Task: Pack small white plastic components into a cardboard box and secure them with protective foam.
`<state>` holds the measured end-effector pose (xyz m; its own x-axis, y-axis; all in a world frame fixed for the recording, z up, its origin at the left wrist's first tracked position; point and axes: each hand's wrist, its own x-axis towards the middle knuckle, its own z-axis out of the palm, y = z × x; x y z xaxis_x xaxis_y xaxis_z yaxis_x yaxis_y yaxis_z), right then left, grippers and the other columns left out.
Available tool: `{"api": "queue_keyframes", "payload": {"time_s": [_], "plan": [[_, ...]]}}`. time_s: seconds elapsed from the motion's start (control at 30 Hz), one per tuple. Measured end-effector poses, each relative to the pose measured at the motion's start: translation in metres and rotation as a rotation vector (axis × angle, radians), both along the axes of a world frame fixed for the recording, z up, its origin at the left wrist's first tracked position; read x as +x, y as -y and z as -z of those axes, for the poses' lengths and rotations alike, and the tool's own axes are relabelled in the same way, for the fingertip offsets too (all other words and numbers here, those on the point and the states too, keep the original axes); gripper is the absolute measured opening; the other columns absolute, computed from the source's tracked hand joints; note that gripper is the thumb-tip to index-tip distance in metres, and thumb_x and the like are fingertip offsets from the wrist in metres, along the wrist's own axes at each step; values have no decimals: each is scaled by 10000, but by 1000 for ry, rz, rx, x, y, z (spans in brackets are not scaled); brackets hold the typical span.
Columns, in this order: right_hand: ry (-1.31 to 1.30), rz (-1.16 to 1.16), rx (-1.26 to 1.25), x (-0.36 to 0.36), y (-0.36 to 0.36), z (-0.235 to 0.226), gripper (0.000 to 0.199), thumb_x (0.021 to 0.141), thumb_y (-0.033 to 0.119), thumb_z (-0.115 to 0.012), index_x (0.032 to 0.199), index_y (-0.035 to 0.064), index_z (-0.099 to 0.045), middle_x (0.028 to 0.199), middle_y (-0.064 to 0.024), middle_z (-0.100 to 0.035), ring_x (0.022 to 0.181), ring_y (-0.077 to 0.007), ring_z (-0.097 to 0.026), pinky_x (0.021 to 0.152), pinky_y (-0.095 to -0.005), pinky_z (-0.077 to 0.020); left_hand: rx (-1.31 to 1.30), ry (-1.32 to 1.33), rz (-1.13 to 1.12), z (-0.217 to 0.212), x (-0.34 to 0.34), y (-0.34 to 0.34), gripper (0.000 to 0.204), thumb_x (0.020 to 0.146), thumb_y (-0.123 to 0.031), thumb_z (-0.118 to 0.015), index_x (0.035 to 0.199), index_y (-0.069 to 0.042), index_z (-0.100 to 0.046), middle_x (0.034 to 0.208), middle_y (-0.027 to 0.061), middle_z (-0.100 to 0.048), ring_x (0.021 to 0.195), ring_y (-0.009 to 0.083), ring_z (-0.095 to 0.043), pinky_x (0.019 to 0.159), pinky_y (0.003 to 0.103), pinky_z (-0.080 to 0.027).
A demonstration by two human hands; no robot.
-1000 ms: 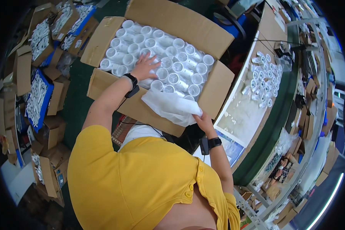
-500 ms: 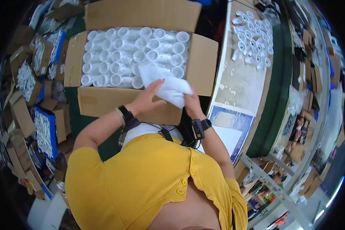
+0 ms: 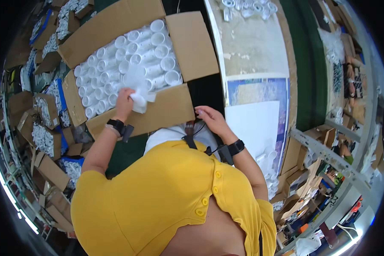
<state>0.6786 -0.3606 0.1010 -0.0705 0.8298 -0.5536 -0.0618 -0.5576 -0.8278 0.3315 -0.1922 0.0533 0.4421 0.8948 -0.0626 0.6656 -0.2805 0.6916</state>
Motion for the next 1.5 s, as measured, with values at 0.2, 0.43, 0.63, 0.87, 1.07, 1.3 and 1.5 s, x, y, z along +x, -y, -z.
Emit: {"api": "queue_keyframes", "payload": {"time_s": [0.2,0.43,0.63,0.87,1.07,1.3,1.5], "plan": [[81,112,6,14,54,5,257,927,167,-517,1141,37,-575,1015,-48,-629,895,-115,-577,797,-265,-466,180,-228,-46,8,-36,-5,222,763,4,-508,968,-33,-585,971,158,-560,931,350,-539,813,390,-438],[377,45,25,10,110,-5,244,896,141,-541,1112,34,-577,994,-97,-624,874,-199,-604,764,-273,-468,272,-332,-78,30,-12,6,252,779,-70,-550,1025,-16,-547,974,173,-555,944,371,-517,833,410,-411],[498,195,91,22,152,6,235,865,83,-543,1090,26,-578,992,-143,-607,899,-278,-595,783,-306,-471,451,-199,-126,60,-16,14,285,780,-119,-594,1040,-14,-540,983,170,-553,950,351,-524,848,405,-404],[845,62,257,24,171,10,262,832,59,-578,1092,27,-583,1023,-154,-607,924,-300,-590,817,-326,-465,549,48,-143,84,-27,11,351,810,-143,-609,1110,11,-515,1064,150,-551,1023,303,-519,906,371,-388],[1153,139,277,-30,182,7,254,851,70,-585,1099,18,-589,1011,-138,-630,927,-253,-608,830,-300,-462,618,269,-99,80,-28,14,306,845,-99,-564,1124,16,-511,1082,154,-552,1024,285,-534,890,354,-408],[978,380,302,-77,217,18,255,892,77,-556,1132,-5,-575,1015,-106,-644,927,-157,-607,841,-259,-459,381,496,-116,73,-47,9,254,861,-36,-510,1109,16,-526,1087,154,-570,1014,249,-561,870,319,-432],[864,464,355,-93,234,47,252,922,94,-521,1141,-19,-570,1012,-86,-637,935,-142,-601,849,-251,-465,268,492,-105,76,-57,10,294,863,-58,-524,1146,20,-529,1137,125,-575,1037,230,-561,905,313,-425]]}}
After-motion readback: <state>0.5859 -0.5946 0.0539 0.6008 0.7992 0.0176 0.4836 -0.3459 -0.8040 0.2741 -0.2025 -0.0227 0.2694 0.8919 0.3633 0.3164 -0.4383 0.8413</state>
